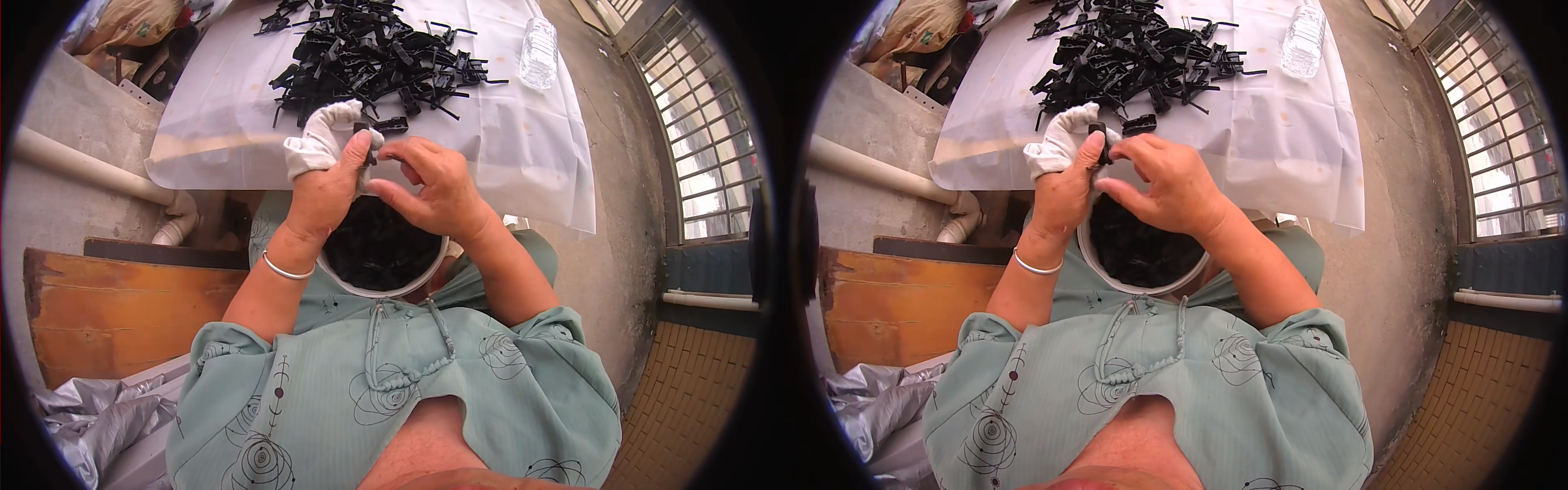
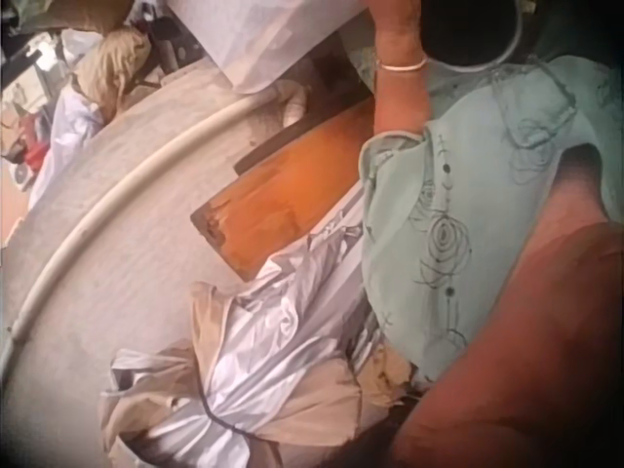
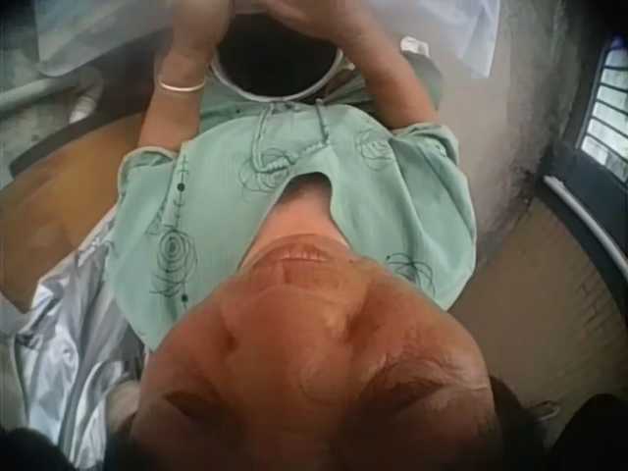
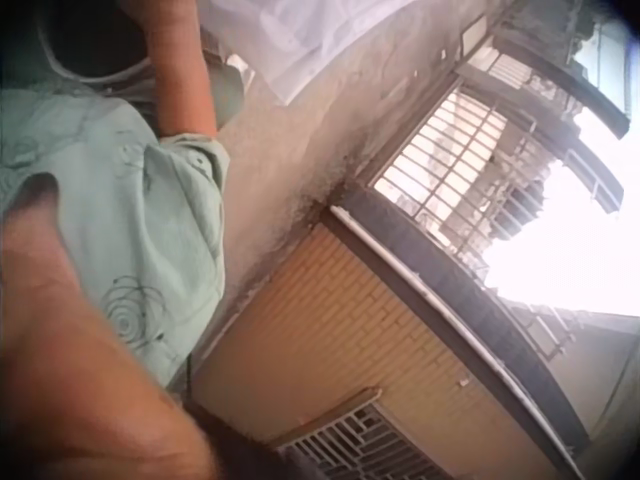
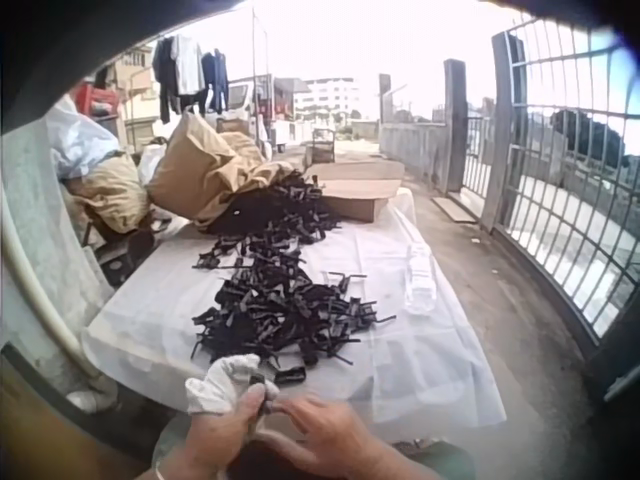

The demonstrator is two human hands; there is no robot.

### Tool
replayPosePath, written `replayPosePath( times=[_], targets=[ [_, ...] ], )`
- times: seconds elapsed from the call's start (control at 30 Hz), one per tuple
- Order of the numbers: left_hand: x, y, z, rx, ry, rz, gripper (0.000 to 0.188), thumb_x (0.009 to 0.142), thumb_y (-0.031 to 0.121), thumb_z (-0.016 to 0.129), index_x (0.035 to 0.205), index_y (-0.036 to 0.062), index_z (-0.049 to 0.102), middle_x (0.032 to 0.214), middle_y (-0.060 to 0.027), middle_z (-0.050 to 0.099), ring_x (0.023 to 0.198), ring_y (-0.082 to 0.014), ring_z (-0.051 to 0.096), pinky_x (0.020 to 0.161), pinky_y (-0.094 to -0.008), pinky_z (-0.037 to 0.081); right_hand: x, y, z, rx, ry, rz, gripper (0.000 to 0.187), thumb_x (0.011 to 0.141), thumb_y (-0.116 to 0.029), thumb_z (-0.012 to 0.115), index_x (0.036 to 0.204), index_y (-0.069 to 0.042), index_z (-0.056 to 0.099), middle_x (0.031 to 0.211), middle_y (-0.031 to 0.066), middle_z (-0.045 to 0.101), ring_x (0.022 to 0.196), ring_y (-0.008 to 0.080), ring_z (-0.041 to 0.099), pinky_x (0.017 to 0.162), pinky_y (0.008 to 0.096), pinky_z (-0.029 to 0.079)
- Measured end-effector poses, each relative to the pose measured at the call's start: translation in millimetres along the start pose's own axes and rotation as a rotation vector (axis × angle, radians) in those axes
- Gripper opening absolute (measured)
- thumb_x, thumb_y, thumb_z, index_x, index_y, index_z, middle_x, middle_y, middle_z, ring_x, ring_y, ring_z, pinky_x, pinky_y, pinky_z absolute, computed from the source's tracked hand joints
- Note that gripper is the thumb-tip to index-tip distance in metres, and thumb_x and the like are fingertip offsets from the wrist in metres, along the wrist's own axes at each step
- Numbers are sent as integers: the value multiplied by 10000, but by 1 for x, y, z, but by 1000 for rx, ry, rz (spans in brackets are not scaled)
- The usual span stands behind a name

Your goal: Wiping small black plastic components with a cloth and placing them into a bucket.

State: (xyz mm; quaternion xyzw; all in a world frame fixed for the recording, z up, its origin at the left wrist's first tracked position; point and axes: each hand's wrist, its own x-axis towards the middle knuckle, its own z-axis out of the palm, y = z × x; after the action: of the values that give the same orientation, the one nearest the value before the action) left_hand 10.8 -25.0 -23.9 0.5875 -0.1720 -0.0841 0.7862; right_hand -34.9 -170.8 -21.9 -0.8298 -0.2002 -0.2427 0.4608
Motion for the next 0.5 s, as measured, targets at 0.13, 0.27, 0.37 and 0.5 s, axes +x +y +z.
replayPosePath(
  times=[0.13, 0.27, 0.37, 0.5],
  targets=[
    [-6, 7, 8, 80, -52, -118, 209, 900, 114, 539, 1083, 17, 512, 786, 7, 554, 646, -30, 517, 513, -169, 437, -4, 7, 11, -21, 167, -107, 190, 714, -113, 731, 797, -22, 586, 647, 42, 535, 480, 123, 434, 441, 251, 352],
    [-11, 8, -6, 24, -263, -145, 268, 881, 119, 560, 1117, 3, 508, 814, -8, 569, 580, -30, 488, 485, -167, 404, -1, 5, 9, 222, 186, 280, 187, 782, -165, 698, 742, -29, 576, 616, -20, 527, 544, 31, 423, 459, 209, 339],
    [-15, 15, 0, 169, -242, -108, 262, 853, 60, 555, 1103, -8, 520, 858, -19, 578, 657, -33, 504, 527, -175, 422, 3, 11, 5, 534, 35, 505, 210, 844, -222, 640, 735, -51, 583, 650, -75, 518, 586, 20, 422, 516, 188, 340],
    [-11, 12, 2, 303, -123, -64, 278, 830, 33, 570, 1099, -25, 531, 899, -35, 582, 784, -67, 521, 661, -210, 461, 1, 7, -7, 496, 5, 397, 223, 874, -201, 591, 728, -33, 571, 596, -44, 486, 570, 37, 412, 507, 219, 344]
  ],
)
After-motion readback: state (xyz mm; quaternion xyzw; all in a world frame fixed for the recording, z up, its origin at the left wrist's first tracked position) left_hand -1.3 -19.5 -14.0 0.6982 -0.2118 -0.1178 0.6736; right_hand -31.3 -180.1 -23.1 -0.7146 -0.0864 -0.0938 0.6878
